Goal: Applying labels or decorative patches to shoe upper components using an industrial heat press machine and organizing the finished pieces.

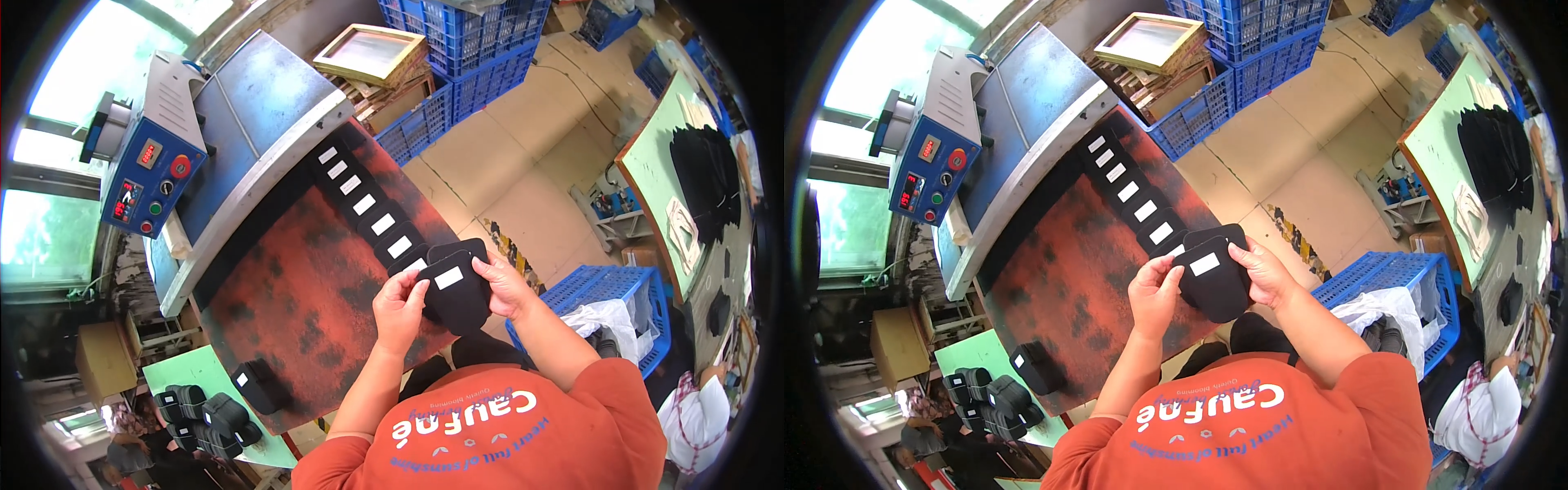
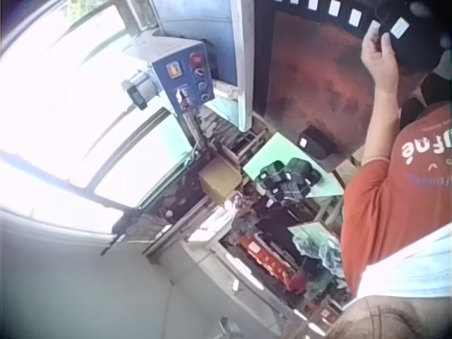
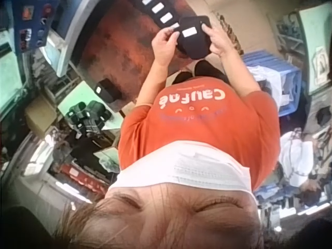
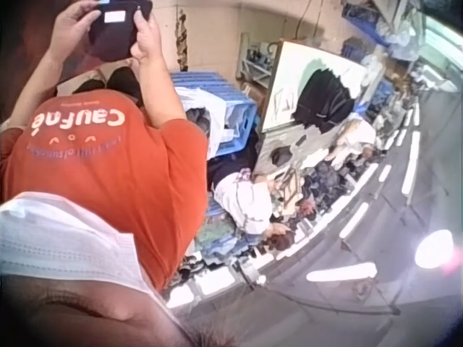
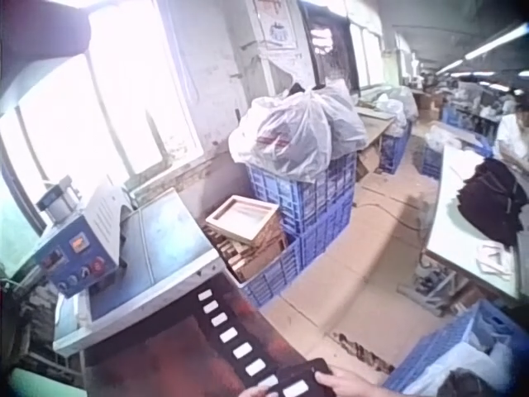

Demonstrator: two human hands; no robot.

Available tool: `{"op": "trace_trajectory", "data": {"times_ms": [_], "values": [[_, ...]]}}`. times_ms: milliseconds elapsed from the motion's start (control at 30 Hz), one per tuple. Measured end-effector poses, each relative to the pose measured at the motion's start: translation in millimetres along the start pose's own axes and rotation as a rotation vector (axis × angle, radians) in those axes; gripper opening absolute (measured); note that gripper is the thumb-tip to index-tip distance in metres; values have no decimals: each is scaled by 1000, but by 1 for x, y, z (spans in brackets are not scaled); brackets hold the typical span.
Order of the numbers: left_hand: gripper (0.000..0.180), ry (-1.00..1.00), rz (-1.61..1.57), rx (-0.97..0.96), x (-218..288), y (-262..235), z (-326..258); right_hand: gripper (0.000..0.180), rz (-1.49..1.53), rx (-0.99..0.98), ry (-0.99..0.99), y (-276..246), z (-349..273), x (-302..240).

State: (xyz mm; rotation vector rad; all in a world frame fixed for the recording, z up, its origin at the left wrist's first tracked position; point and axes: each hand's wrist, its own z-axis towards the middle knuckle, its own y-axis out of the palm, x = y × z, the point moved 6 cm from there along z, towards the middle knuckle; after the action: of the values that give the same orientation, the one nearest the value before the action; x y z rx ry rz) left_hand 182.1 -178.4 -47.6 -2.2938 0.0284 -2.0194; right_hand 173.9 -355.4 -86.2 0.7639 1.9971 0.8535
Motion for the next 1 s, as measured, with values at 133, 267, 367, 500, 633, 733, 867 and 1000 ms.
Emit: {"op": "trace_trajectory", "data": {"times_ms": [133, 267, 367, 500, 633, 733, 867, 1000], "values": [[14, -242, -144, 16, -23, -19, -16, 54, 153, 9, -14, -18, 0, -21], [15, -348, -44, 61, -40, -22, -21, 49, 106, 54, -112, -25, -14, -52], [20, 263, 427, 135, -5, -28, -18, 41, 64, 40, -53, -12, -5, -28], [16, 44, 87, -83, -10, -15, -22, 33, -40, 27, -171, 34, 6, 12], [10, -244, -305, 162, -19, -64, 28, 32, 74, -22, -149, 58, 25, 14], [9, -134, -182, 372, -39, -140, 104, 43, 200, -117, -53, 73, 35, 9], [14, -6, 86, 491, -45, -215, 185, 50, 263, -159, 96, 98, 56, 28], [21, 195, 637, 548, -21, -228, 194, 38, 207, -125, 139, 113, 78, 51]]}}
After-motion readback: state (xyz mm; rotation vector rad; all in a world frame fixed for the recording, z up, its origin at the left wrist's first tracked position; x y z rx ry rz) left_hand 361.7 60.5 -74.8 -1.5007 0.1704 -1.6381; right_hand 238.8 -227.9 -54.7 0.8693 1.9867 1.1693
